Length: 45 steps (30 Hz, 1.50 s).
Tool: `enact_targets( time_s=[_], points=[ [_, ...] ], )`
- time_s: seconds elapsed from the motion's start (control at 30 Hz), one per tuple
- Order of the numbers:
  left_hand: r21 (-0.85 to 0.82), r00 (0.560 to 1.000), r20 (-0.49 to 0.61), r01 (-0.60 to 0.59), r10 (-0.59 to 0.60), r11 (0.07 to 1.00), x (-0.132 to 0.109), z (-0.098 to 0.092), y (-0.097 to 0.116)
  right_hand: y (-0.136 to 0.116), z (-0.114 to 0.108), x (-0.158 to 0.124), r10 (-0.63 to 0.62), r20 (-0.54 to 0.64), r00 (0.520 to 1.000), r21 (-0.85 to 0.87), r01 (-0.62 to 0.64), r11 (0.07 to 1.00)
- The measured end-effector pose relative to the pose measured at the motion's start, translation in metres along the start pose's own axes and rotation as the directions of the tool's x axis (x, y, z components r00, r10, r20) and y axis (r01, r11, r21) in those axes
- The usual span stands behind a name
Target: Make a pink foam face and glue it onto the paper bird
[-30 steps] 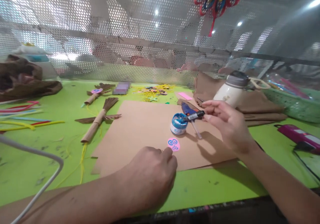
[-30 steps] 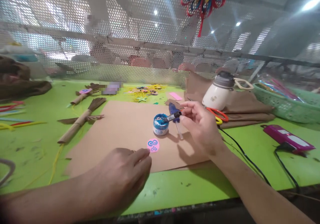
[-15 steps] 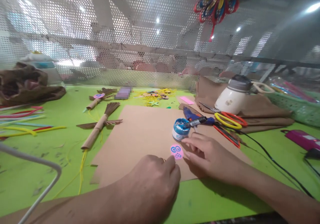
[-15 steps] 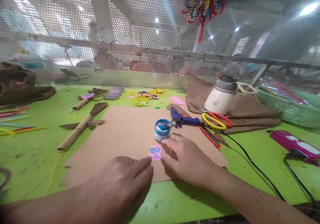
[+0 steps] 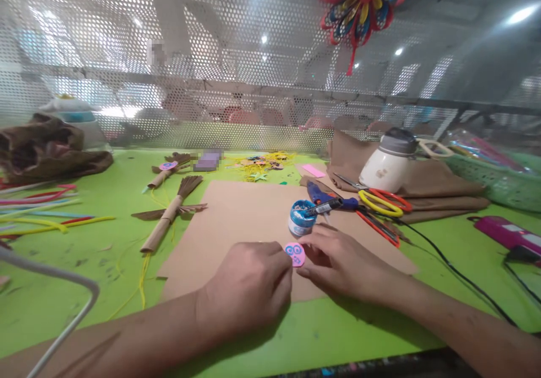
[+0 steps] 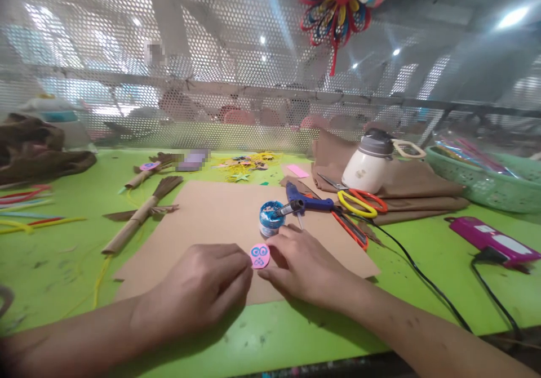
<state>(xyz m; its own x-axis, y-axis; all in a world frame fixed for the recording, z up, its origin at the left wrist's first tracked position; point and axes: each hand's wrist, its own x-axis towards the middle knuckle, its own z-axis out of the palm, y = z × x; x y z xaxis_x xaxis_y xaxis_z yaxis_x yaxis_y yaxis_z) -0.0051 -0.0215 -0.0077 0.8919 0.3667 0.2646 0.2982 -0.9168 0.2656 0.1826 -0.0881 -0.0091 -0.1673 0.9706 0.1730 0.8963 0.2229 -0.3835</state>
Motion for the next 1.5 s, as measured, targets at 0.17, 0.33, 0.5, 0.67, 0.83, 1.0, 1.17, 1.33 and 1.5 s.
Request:
enact_targets(
  time_s=[0.17, 0.33, 0.5, 0.67, 0.83, 1.0, 1.17, 1.33, 1.5],
  points=[
    [-0.126, 0.986, -0.035, 0.159, -0.165, 0.979, 0.006, -0.003, -0.003, -0.001, 0.003, -0.001, 0.017, -0.023, 1.000, 0.046, -0.016, 0.999],
    [-0.178, 0.947, -0.077, 0.296, -0.313, 0.939, 0.007, -0.003, -0.004, -0.001, 0.006, 0.000, 0.032, -0.055, 0.998, 0.077, -0.028, 0.997],
    [-0.190, 0.920, -0.096, 0.357, -0.380, 0.914, 0.009, 0.001, -0.012, 0.000, 0.009, 0.000, 0.027, -0.052, 0.998, 0.105, -0.022, 0.994],
    [-0.184, 0.938, -0.053, 0.329, -0.343, 0.926, 0.008, 0.000, -0.009, 0.001, 0.005, -0.001, 0.014, -0.027, 1.000, 0.101, -0.011, 0.995],
    [-0.107, 0.966, -0.017, 0.253, -0.256, 0.961, 0.007, -0.006, -0.005, -0.005, 0.001, 0.001, -0.012, 0.007, 1.000, 0.077, 0.012, 0.997],
    [-0.055, 0.982, -0.001, 0.186, -0.186, 0.981, 0.007, -0.007, -0.006, -0.006, 0.008, 0.004, -0.006, -0.007, 1.000, 0.057, 0.006, 0.998],
    [-0.030, 0.992, 0.001, 0.126, -0.126, 0.992, 0.007, -0.008, -0.007, -0.008, 0.013, 0.003, -0.019, -0.018, 1.000, 0.041, 0.020, 0.999],
    [-0.008, 0.996, -0.009, 0.085, -0.085, 0.996, 0.006, -0.009, -0.007, -0.011, 0.012, 0.003, -0.075, -0.021, 0.997, 0.014, 0.076, 0.997],
    [-0.018, 0.999, -0.016, 0.052, -0.052, 0.998, 0.006, -0.010, -0.009, -0.010, 0.013, 0.005, -0.114, -0.034, 0.993, -0.009, 0.113, 0.994]
  ],
)
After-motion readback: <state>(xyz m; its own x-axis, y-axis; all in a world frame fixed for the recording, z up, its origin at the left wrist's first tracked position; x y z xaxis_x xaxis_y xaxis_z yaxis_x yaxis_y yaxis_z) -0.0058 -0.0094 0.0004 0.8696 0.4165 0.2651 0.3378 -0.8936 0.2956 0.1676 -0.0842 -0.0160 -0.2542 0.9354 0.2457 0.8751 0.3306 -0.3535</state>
